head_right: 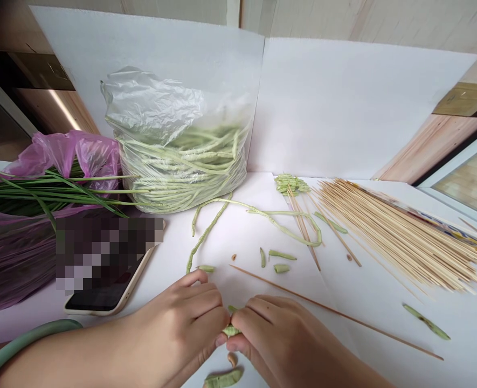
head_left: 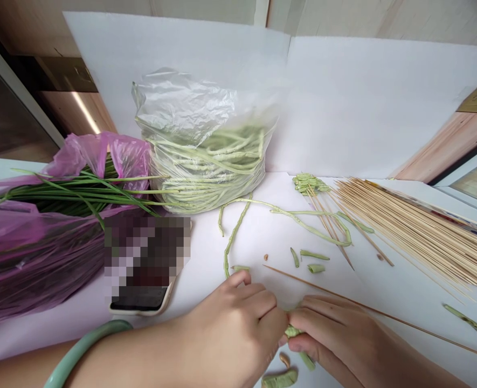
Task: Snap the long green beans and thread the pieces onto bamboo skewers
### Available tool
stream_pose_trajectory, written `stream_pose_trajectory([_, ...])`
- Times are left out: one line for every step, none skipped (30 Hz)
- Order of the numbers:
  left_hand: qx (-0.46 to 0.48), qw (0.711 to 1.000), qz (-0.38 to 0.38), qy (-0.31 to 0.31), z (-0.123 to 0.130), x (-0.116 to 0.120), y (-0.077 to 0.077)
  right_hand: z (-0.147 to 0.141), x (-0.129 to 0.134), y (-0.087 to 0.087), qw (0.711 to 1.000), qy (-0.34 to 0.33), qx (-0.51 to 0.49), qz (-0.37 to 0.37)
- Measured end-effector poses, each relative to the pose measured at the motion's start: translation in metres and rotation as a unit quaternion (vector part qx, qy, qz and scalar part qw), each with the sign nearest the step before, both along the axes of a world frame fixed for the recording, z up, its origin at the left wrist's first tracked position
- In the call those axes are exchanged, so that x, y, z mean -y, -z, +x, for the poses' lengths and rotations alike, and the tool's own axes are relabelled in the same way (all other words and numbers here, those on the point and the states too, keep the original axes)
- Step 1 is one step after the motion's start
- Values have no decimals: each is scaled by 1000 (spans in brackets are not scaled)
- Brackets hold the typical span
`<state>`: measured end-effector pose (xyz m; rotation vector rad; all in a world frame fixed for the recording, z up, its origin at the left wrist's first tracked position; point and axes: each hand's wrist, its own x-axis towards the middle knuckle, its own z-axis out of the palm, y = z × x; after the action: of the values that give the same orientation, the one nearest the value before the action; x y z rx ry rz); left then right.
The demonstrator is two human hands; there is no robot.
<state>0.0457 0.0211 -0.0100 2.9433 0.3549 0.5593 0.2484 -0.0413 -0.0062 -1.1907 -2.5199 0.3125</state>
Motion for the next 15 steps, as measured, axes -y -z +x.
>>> stream_pose_trajectory([13, 1000, 22, -7, 0, 1, 1, 0, 0, 4, 1000, 3, -6, 8])
stream_pose_trajectory([28, 999, 42, -12, 1, 2, 3, 0, 0, 9, 1000, 6, -12, 17])
stream_pose_trajectory([42, 997, 61, -14, 1, 2, 4, 0, 1, 14, 1000, 8, -17, 24])
stream_pose_trajectory([54, 995, 77, -15, 2, 3, 4, 0, 1, 18, 999, 11, -21, 32])
stream_pose_trajectory([64, 994, 91, -16, 3, 3, 5, 1, 1, 21, 999, 14, -25, 39])
stream_pose_trajectory([73, 992, 104, -14, 3, 4, 5, 0, 2, 22, 999, 15, -26, 42])
stream_pose_trajectory([77, 990, 113, -14, 4, 4, 5, 0, 2, 23, 999, 16, -25, 41])
stream_pose_trajectory([78, 989, 121, -16, 5, 5, 5, -1, 3, 21, 999, 15, -24, 39])
stream_pose_trajectory([80, 988, 129, -19, 5, 6, 5, -3, 3, 19, 999, 18, -20, 31])
stream_pose_trajectory([78, 987, 138, -21, 5, 6, 5, -5, 3, 16, 999, 21, -16, 20])
stream_pose_trajectory([76, 986, 148, -20, 5, 7, 5, -7, 4, 13, 1000, 26, -10, 5])
stream_pose_trajectory([72, 985, 158, -16, 4, 7, 5, -8, 4, 10, 999, 31, -5, -12])
stream_pose_trajectory([65, 984, 164, -9, 4, 8, 5, -10, 4, 7, 999, 35, -1, -29])
stream_pose_trajectory([56, 984, 166, 1, 3, 8, 5, -10, 5, 4, 998, 39, 3, -46])
stream_pose_trajectory([48, 985, 164, 11, 3, 7, 5, -10, 5, 2, 997, 42, 4, -62])
